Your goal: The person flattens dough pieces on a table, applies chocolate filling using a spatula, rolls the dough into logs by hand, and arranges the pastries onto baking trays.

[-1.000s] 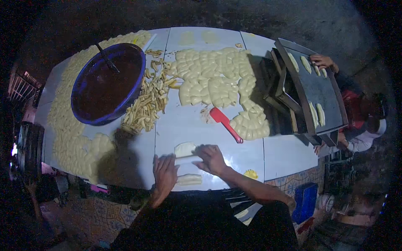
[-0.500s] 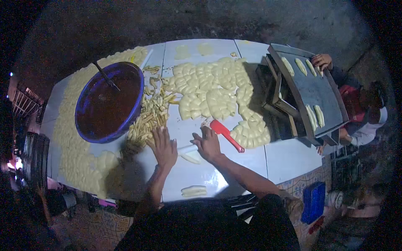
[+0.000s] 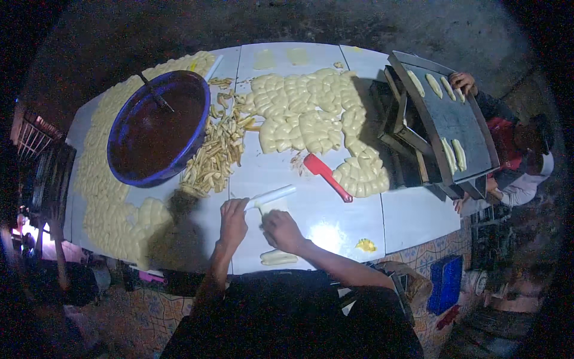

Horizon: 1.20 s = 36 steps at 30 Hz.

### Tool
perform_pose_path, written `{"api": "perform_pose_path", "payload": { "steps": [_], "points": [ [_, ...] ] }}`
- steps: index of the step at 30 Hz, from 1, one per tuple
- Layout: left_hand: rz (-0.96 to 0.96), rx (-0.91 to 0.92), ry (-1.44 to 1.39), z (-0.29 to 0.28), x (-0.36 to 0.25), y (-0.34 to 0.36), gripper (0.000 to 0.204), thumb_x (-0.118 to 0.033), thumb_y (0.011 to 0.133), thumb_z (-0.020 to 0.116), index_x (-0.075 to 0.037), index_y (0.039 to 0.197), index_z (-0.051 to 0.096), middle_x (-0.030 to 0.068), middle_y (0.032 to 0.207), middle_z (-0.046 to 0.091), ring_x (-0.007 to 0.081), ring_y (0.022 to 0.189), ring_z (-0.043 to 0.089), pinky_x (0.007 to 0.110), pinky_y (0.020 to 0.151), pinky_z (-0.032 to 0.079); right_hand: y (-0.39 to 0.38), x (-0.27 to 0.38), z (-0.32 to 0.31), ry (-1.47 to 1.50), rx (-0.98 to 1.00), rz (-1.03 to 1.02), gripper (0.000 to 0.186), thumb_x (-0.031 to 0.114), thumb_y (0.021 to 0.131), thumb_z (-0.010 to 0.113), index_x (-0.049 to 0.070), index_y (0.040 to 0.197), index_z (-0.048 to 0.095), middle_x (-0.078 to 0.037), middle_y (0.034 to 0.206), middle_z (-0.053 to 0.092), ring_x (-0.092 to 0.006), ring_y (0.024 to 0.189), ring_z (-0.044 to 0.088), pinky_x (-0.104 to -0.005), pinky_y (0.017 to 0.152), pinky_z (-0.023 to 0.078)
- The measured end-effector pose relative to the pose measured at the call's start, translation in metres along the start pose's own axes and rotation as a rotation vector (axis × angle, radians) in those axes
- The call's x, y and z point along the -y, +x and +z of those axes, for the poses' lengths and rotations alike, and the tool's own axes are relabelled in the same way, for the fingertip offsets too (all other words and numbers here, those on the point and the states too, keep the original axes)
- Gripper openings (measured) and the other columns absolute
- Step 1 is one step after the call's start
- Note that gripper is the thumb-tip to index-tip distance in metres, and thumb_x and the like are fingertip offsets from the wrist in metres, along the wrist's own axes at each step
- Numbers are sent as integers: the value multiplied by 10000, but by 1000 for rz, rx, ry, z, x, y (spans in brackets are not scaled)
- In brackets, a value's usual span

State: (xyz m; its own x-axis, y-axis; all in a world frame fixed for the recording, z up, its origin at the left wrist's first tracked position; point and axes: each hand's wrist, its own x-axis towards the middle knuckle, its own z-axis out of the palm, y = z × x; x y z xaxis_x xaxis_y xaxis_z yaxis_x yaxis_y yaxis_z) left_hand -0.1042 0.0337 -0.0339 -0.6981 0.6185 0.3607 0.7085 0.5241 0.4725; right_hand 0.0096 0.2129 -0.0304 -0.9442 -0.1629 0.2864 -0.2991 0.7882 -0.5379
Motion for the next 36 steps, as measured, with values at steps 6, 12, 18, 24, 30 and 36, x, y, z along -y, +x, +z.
{"api": "perform_pose_path", "payload": {
  "steps": [6, 12, 18, 24, 30, 36],
  "points": [
    [-56, -129, -55, 9, -6, -4, 411, 93, 769, 630, -15, 1165, 645, 124, 1099, 643, 325, 1094, 572, 464, 1023, 396, 9, 20, -8, 198, -327, 352, 275, 129, 850, 701, 13, 1100, 701, -217, 1138, 664, -387, 1049, 623, -472, 878, 527],
    [-17, -98, -61, 9, -4, -3, 384, 75, 807, 621, 8, 1184, 632, 169, 1117, 630, 362, 1099, 564, 486, 1018, 405, 5, 25, 27, -28, -181, 111, 302, 133, 818, 716, 22, 1099, 713, -213, 1203, 655, -379, 1121, 612, -487, 950, 493],
    [-45, -109, -65, 8, -4, -5, 431, 83, 775, 645, 3, 1199, 645, 133, 1136, 639, 330, 1122, 568, 471, 1057, 394, 12, 39, -11, 62, -55, 152, 307, 133, 832, 680, 11, 1113, 706, -229, 1220, 654, -393, 1102, 634, -491, 982, 500],
    [-28, -69, -51, 2, -4, -3, 451, 77, 782, 639, -15, 1223, 633, 122, 1137, 630, 322, 1121, 556, 458, 1043, 375, 3, 28, -14, 156, 236, -59, 350, 146, 858, 686, -4, 1174, 682, -194, 1274, 666, -388, 1226, 604, -480, 1062, 469],
    [7, -47, 27, 5, -4, -5, 414, 65, 809, 589, -37, 1208, 627, 109, 1130, 615, 313, 1107, 546, 457, 1007, 392, 26, 4, -69, -216, -208, 173, 413, 141, 864, 713, 61, 1265, 656, -141, 1199, 638, -361, 1193, 563, -463, 933, 502],
    [56, -41, 171, -3, -9, -18, 443, 58, 773, 596, -37, 1204, 640, 119, 1122, 604, 308, 1107, 560, 470, 1034, 418, -4, -43, -37, -122, -191, 123, 363, 57, 842, 717, 16, 1197, 648, -164, 1173, 616, -369, 1092, 573, -459, 895, 526]
  ]
}}
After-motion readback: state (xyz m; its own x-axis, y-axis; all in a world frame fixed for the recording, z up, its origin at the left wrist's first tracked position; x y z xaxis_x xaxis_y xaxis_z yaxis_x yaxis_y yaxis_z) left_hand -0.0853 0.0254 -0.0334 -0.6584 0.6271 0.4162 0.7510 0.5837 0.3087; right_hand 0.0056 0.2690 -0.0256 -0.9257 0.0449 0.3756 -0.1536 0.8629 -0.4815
